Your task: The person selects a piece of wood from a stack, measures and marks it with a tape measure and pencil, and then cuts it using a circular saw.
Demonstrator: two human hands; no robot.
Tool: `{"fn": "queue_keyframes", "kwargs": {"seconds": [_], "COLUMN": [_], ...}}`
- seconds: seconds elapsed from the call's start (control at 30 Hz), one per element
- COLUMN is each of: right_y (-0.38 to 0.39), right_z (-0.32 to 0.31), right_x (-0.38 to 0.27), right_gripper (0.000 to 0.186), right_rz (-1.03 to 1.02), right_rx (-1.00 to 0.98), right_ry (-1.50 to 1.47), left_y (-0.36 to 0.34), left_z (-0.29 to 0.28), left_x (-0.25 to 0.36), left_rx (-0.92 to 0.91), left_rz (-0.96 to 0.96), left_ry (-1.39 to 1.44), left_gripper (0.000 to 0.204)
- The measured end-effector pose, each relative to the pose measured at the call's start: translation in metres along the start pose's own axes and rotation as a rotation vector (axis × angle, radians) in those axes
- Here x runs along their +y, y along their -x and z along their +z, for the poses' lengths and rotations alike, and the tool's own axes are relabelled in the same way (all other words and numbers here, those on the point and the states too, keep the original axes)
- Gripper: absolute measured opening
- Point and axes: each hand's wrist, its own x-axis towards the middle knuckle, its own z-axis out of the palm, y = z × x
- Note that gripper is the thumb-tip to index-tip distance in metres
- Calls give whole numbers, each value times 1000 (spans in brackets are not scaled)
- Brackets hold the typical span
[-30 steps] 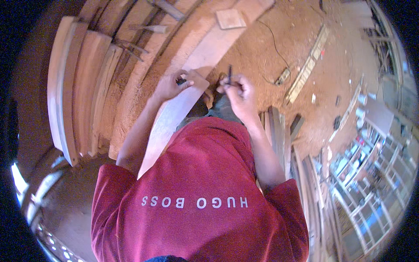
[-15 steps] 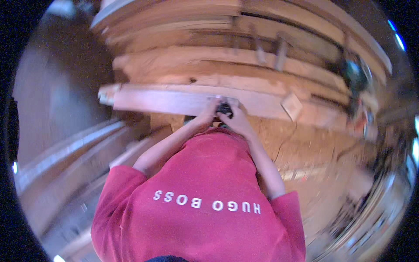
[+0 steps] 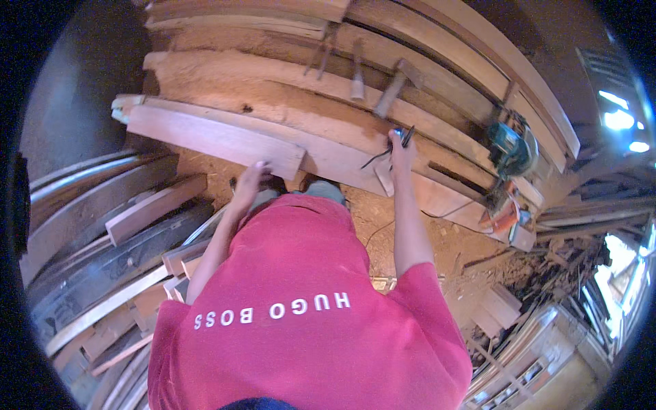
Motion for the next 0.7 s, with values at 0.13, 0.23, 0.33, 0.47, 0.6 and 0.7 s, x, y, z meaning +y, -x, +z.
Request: {"fn": "queue_keyframes", "kwargs": {"seconds": [0.13,0.23,0.33,0.47,0.6,0.7], "right_y": [-84,-104,-115,-100,-76,-49], "right_z": [-41,-41,-41,-25,-12,-3], "right_x": [-1,-12,-2,-4,-6,6], "right_gripper": [69,78,83,86,80,63], "right_rz": [-391,-276,-306,-327,-352,-299], "right_rx": [455,363,324,343,554,558], "right_ry": [831,933,963,902,853,747], "left_y": [21,38,49,47,17,-26], "left_z": [-54,-83,-106,-136,-164,-187], "left_x": [-43,-64,-74,-74,-24,28], "left_rx": [156,269,391,522,444,361], "left_rz": [-186,-288,-212,86,160,155], "left_ry": [-32,-100,-152,-658,-1111,-1490], "left_gripper": [70,71,57,56,87,107]}}
